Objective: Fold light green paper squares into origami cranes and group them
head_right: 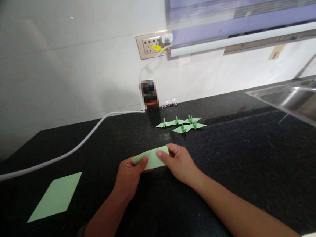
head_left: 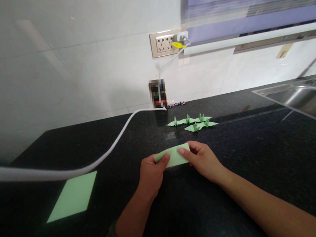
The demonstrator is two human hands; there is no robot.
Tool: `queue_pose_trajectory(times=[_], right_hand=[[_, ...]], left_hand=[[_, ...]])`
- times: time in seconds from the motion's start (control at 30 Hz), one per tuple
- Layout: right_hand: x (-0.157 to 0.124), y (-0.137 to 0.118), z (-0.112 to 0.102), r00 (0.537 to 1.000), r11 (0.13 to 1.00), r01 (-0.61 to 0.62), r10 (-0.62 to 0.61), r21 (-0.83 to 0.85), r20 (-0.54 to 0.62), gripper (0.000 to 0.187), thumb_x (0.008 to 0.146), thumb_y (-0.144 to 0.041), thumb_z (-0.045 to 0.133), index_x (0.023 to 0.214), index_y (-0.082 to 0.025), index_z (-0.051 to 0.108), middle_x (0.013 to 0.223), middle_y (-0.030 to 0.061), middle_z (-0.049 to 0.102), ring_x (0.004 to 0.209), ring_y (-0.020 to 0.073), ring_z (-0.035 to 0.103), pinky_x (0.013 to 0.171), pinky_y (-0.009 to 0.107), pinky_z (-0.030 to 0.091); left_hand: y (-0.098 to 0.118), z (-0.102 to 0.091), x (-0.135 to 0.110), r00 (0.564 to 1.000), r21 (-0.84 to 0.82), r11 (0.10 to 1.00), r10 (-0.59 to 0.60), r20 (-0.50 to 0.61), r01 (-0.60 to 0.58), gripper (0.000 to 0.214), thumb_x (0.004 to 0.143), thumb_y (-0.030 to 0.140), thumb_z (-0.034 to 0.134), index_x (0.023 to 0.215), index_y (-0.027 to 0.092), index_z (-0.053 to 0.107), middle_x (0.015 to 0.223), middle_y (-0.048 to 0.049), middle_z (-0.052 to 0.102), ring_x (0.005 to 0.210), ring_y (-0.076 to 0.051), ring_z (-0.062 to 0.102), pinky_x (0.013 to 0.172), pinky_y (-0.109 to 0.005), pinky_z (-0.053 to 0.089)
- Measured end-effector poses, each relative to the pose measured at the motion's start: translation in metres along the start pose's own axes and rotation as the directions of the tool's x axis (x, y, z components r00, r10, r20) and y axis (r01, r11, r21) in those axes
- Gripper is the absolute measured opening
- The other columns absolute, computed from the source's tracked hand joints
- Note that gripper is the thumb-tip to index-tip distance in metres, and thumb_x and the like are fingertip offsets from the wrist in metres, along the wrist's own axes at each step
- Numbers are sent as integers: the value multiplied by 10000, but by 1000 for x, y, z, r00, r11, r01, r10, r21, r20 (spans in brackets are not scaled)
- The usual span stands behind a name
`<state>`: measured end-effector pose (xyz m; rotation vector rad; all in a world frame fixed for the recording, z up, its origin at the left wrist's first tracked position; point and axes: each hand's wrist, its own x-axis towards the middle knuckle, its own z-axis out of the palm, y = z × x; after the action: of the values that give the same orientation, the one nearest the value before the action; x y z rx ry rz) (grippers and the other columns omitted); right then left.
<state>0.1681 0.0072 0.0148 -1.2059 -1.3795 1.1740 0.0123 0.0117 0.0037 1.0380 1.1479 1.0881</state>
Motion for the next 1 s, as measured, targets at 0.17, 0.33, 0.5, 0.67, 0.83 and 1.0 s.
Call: queue_pose_trajectory(times=[0.17, 0.33, 0.5, 0.67, 0.83, 1.0], right_hand=[[0, 1, 0, 1000, 1000, -16, 16, 13, -1, 204, 742, -352, 532, 692, -156, 562, 574, -23, 506, 481, 83, 415, 434, 200, 329], [0, 3, -1, 999, 999, -39, 39, -6, 9, 212, 741, -361, 529, 694, -156, 558, 572, -22, 500, 472, 82, 406, 423, 198, 327], [1, 3, 1, 998, 998, -65, 65, 7, 18, 198, 741, -351, 532, 700, -158, 548, 577, -23, 500, 466, 76, 402, 414, 192, 329], [1, 3, 0, 997, 997, -74, 74, 14, 16, 198, 739, -350, 532, 693, -158, 549, 585, -16, 512, 470, 78, 416, 411, 190, 343], [1, 2, 0, 997, 997, -76, 75, 22, 19, 204, 745, -347, 526, 680, -154, 543, 570, -19, 504, 469, 75, 411, 416, 188, 341], [1, 3, 1, 997, 997, -74, 74, 16, 11, 225, 744, -356, 526, 641, -156, 524, 538, -30, 471, 453, 71, 387, 411, 189, 319]], left_hand=[[0, -3, -1, 999, 38, 998, 43, 11, -44, 248, 642, 344, 643, 765, 130, 628, 651, -13, 628, 596, -133, 558, 570, -246, 437], [0, -4, 0, 999, 28, 999, 38, 7, -39, 239, 622, 335, 658, 737, 132, 606, 618, -1, 598, 555, -113, 528, 529, -221, 403], [-2, -4, 2, 1000, 39, 999, 25, -17, -25, 253, 614, 344, 660, 739, 129, 611, 633, -16, 612, 565, -123, 536, 541, -235, 409], [-3, -5, 2, 999, 30, 999, 18, -34, -17, 272, 605, 359, 665, 739, 127, 618, 640, -23, 623, 565, -129, 545, 538, -236, 411], [-6, -6, 4, 999, 44, 999, 25, -35, -24, 288, 608, 372, 660, 749, 124, 622, 643, -24, 627, 564, -130, 547, 536, -235, 409], [-6, -5, 4, 999, 55, 998, 25, -42, -23, 289, 614, 372, 656, 748, 119, 616, 650, -30, 626, 573, -132, 547, 541, -237, 408]])
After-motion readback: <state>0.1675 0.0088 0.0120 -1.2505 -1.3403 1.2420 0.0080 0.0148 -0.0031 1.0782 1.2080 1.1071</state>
